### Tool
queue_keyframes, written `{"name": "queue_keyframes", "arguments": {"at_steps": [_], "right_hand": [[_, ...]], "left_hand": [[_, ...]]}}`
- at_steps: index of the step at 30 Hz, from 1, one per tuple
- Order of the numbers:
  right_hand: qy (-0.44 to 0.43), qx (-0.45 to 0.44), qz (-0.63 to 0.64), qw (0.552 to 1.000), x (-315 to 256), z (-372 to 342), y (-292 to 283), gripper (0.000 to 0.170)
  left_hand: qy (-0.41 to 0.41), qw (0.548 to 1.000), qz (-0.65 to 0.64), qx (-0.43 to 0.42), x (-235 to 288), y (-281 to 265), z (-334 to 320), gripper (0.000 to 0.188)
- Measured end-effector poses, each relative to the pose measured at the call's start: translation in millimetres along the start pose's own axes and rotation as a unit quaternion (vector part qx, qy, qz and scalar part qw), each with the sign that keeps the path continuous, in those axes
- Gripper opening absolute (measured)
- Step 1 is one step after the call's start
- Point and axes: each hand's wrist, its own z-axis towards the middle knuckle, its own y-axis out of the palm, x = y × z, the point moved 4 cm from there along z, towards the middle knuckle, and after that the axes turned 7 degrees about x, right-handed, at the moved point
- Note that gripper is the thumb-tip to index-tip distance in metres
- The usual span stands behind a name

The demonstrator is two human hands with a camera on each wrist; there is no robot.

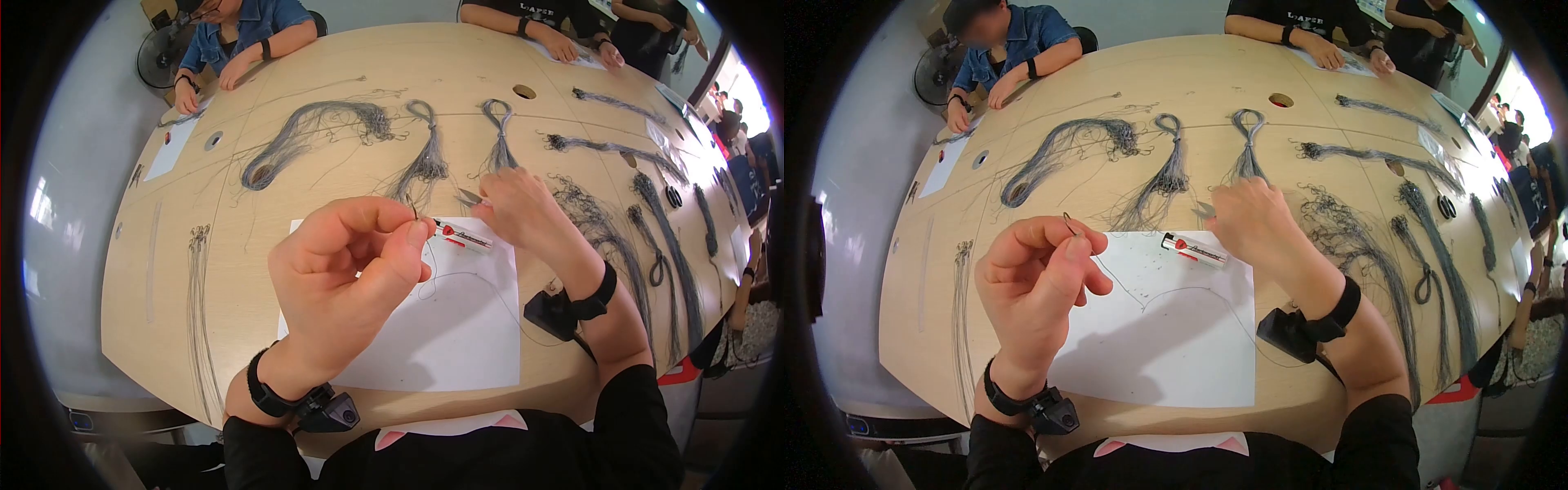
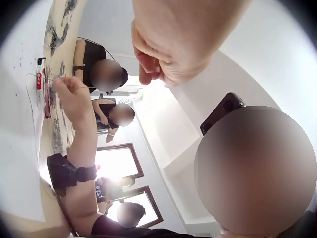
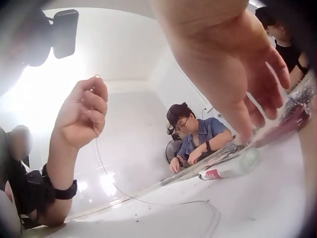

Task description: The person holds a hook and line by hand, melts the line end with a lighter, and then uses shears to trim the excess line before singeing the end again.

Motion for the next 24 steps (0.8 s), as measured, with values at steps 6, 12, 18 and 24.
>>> {"name": "queue_keyframes", "arguments": {"at_steps": [6,12,18,24], "right_hand": [[-0.136,-0.01,0.14,0.981,-25.5,-11.9,3.9,0.021],[-0.106,-0.083,0.093,0.987,-27.4,-13.0,18.8,0.016],[-0.05,0.055,0.206,0.976,-30.3,-5.5,3.9,0.021],[0.106,-0.025,0.612,0.783,-38.6,-6.9,-48.9,0.022]], "left_hand": [[0.014,1.0,0.019,-0.009,1.2,-0.6,-0.9,0.007],[0.02,1.0,-0.002,-0.003,1.1,-0.8,-3.3,0.013],[0.021,1.0,0.003,-0.01,4.5,-1.8,-2.8,0.011],[0.036,0.999,0.007,0.018,4.6,-2.1,0.9,0.006]]}}
